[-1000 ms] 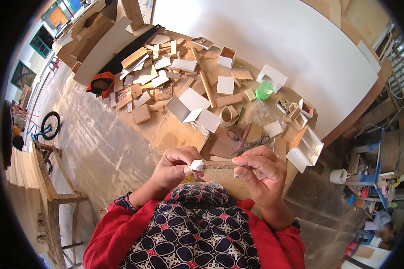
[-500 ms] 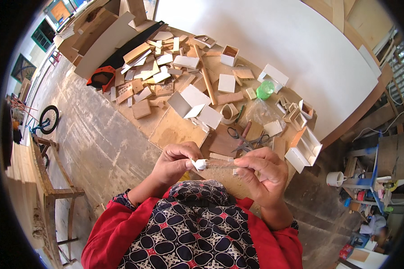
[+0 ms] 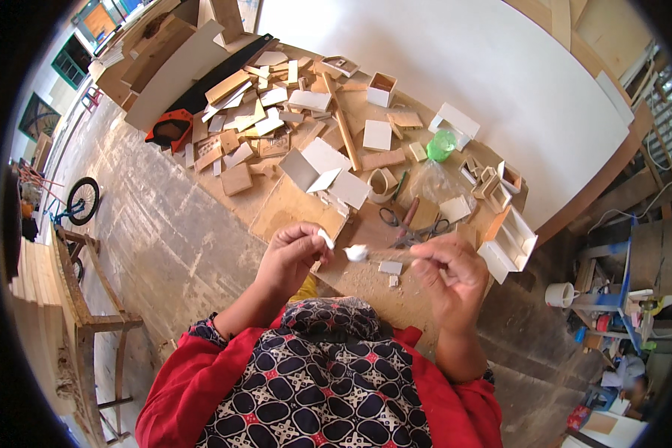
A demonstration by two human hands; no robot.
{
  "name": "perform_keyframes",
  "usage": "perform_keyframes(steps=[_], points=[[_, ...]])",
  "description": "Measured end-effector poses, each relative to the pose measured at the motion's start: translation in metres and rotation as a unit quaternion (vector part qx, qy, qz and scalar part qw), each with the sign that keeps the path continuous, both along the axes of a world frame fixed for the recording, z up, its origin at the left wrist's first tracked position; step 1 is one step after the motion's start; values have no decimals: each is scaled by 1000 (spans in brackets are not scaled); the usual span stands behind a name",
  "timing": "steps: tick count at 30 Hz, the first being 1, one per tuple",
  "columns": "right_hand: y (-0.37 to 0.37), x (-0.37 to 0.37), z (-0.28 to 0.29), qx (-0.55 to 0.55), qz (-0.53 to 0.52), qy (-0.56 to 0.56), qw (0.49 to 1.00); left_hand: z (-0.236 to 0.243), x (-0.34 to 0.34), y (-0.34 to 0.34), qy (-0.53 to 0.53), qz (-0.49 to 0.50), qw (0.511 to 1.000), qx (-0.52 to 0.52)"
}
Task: The person constructs small wooden models by cutting small pieces of wood with scissors and gluing them together on a workbench.
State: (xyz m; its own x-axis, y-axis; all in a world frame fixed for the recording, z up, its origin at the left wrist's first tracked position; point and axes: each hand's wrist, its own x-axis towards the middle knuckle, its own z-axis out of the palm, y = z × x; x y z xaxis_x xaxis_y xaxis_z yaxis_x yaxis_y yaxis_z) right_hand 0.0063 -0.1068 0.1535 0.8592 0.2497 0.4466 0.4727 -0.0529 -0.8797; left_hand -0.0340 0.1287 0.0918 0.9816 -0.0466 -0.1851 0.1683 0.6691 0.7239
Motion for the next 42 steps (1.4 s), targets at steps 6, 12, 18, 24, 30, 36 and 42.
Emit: perform_keyframes(steps=[6,12,18,24,30,36,42], points=[[-19,15,-36,144,-47,162,975,-30,23,6,103,39,994,12],[-41,17,-46,189,-78,172,964,-34,41,0,138,75,987,28],[-53,13,-51,200,-112,178,957,-33,46,-5,139,79,985,61],[-59,8,-54,216,-120,175,953,-31,48,-11,133,86,984,86],[-66,5,-58,216,-129,180,951,-31,50,-12,128,102,982,96],[-71,3,-63,213,-150,180,948,-32,51,-14,131,101,981,100],[-71,1,-62,215,-156,177,948,-32,51,-16,129,110,980,106]])
